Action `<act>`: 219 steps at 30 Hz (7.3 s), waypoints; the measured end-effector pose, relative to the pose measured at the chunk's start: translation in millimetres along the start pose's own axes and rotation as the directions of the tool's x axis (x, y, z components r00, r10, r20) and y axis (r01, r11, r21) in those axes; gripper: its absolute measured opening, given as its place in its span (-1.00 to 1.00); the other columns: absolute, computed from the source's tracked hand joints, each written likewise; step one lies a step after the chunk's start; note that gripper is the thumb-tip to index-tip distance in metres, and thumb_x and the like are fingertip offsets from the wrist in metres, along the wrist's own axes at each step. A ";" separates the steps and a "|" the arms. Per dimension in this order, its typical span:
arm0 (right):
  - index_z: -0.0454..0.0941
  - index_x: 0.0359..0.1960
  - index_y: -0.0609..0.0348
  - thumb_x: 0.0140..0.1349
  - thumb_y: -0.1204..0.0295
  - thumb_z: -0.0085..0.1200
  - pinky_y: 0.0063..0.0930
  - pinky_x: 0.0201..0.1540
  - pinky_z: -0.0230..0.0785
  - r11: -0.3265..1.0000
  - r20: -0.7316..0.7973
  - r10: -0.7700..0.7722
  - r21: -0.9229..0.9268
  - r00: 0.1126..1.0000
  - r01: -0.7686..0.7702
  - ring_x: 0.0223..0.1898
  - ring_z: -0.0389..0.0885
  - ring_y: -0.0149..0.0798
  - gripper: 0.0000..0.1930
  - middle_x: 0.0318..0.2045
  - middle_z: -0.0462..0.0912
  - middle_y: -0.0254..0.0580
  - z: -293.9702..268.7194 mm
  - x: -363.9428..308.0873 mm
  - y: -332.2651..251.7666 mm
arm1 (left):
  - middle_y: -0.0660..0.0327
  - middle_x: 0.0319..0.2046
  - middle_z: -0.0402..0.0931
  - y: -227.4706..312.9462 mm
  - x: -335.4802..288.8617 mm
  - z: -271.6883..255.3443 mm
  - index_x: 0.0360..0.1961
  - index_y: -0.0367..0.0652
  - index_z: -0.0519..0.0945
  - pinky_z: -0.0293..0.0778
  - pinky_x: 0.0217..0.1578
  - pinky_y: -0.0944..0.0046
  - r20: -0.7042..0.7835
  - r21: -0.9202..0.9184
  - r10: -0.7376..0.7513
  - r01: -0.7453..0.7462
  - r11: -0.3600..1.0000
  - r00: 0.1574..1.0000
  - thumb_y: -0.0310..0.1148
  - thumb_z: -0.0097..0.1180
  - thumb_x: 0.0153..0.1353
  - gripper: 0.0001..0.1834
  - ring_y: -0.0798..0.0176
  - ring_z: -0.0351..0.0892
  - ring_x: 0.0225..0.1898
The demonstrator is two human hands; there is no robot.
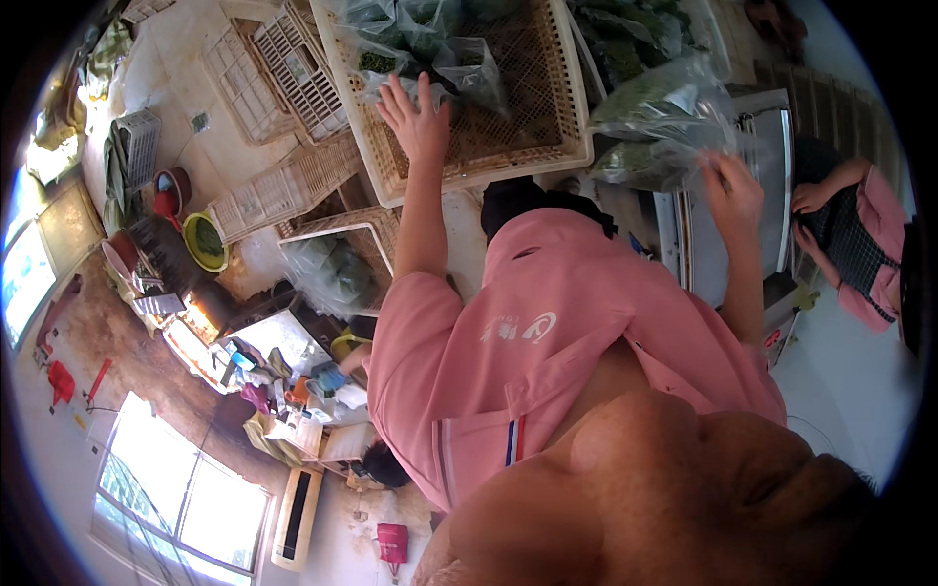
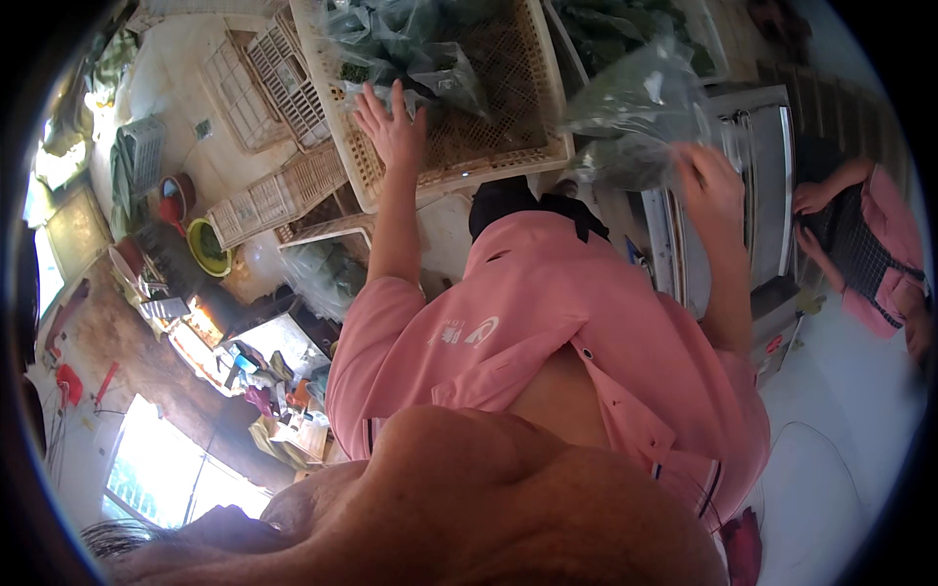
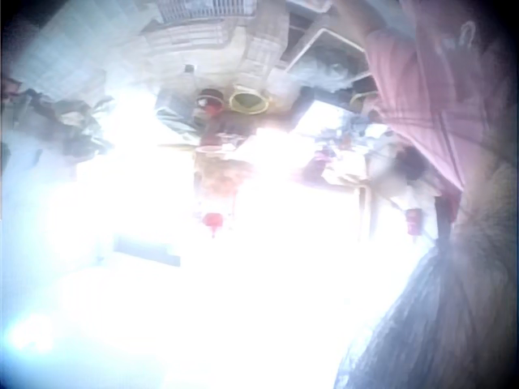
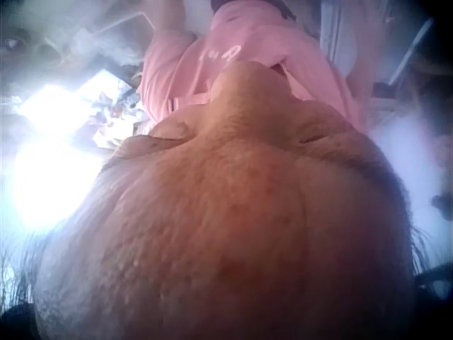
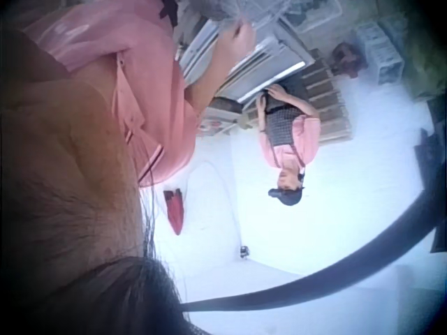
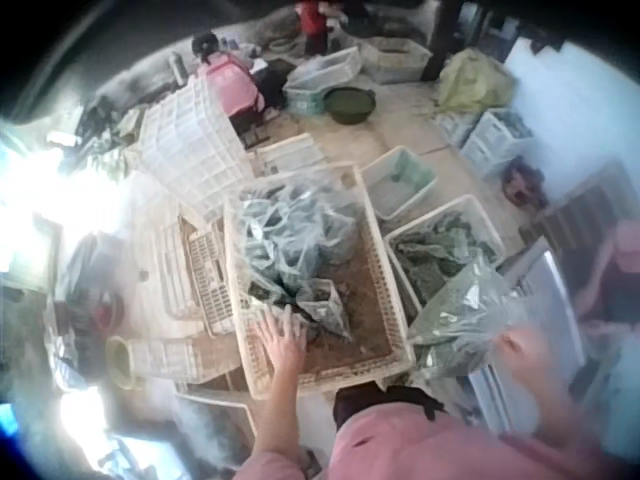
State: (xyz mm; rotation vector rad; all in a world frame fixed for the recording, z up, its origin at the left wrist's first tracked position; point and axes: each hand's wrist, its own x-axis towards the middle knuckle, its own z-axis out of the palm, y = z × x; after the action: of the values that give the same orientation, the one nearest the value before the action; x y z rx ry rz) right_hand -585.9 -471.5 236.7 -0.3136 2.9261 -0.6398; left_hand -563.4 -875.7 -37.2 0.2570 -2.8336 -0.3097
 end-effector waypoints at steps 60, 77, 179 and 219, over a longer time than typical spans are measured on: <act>0.35 0.28 -0.05 0.03 0.25 0.34 -0.16 0.01 0.50 0.851 -0.835 0.230 -0.076 0.500 -0.519 0.18 0.44 0.00 -0.28 0.17 0.42 -0.04 -42.6 -358.4 390.9 | 0.08 -0.13 0.61 746.3 -90.6 -6.6 0.03 -0.02 0.51 0.50 -0.23 -0.04 0.064 -0.360 0.972 -0.903 0.235 0.228 -0.01 0.23 0.20 -0.53 -0.07 0.63 -0.20; 0.60 0.02 0.17 0.39 0.33 0.03 -0.37 -0.37 0.52 0.457 -0.343 0.866 0.837 0.364 -0.300 -0.47 0.68 -0.25 -0.73 -0.13 0.68 -0.14 24.4 -363.9 443.9 | -0.04 -0.12 0.60 708.7 -233.9 53.2 0.07 -0.36 0.44 0.55 -0.49 0.24 0.323 -0.854 0.819 -0.227 0.468 0.475 -0.29 0.12 0.33 -0.60 0.18 0.67 -0.50; 0.63 -0.32 0.17 0.29 0.27 0.19 -0.55 -0.52 0.41 -0.392 0.465 0.846 0.874 -0.260 0.286 -0.56 0.58 -0.42 -0.78 -0.45 0.69 -0.26 196.9 -495.4 299.8 | 0.10 -0.35 0.66 622.4 -316.7 72.3 -0.04 -0.09 0.60 0.54 -0.27 0.03 0.370 -0.893 0.918 -0.329 0.308 -0.143 -0.30 0.29 0.11 -0.64 -0.04 0.66 -0.31; 0.54 0.05 0.20 0.38 0.18 0.11 -0.59 -0.50 0.41 0.014 0.120 0.683 0.984 0.721 -0.177 -0.53 0.57 -0.47 -0.62 -0.46 0.62 -0.27 39.1 -260.8 336.3 | 0.25 -0.44 0.52 545.7 -186.8 21.7 -0.07 -0.29 0.52 0.50 -0.33 0.38 0.514 -0.839 0.628 0.191 0.509 0.584 -0.40 0.13 0.35 -0.79 0.42 0.51 -0.42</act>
State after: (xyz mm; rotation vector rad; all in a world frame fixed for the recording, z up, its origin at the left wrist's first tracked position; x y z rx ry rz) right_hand -384.8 -128.4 80.0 1.0102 1.8288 -2.3972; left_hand -471.9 -309.0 23.1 -0.7130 -2.8939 -2.1424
